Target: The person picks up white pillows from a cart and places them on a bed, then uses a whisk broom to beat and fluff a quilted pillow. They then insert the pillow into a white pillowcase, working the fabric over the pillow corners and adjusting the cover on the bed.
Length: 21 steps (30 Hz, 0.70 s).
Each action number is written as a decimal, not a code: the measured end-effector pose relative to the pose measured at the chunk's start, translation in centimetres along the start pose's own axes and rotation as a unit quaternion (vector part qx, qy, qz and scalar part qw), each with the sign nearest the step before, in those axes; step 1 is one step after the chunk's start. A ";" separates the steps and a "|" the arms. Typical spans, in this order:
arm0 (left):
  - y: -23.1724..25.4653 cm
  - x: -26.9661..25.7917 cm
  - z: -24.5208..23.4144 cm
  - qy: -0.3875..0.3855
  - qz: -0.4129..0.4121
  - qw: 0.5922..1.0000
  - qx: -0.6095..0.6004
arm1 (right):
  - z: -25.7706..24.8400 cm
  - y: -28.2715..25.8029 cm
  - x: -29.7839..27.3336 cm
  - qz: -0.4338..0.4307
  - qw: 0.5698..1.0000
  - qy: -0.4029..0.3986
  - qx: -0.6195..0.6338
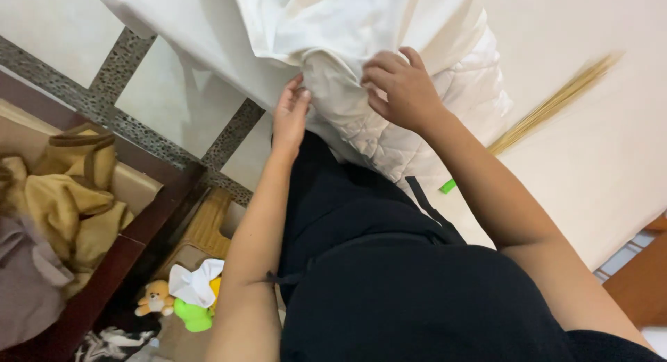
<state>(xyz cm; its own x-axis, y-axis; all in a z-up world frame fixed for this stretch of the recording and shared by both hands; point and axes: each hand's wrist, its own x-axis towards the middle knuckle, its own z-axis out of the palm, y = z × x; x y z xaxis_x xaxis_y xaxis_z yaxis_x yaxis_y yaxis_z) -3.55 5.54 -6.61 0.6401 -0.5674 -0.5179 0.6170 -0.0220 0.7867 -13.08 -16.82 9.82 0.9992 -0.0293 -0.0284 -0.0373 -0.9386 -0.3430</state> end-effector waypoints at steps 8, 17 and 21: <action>1.0 -2.5 6.4 0.010 0.135 0.990 0.030 | 1.4 0.2 3.4 0.039 0.996 0.083 0.002; 0.7 -3.0 8.3 0.093 0.163 0.980 0.070 | 0.3 -3.7 -0.4 -0.014 0.997 0.073 -0.012; -1.3 -2.5 8.4 0.113 0.186 0.974 0.070 | 0.5 -3.4 -2.3 -0.047 0.998 0.018 0.049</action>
<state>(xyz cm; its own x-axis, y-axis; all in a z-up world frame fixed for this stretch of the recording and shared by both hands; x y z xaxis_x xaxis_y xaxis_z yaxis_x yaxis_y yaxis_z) -9.79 0.11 -3.55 0.9015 -0.3620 -0.2373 0.2656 0.0298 0.9636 -15.23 -13.42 10.56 0.9982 0.0435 0.0415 0.0572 -0.8994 -0.4334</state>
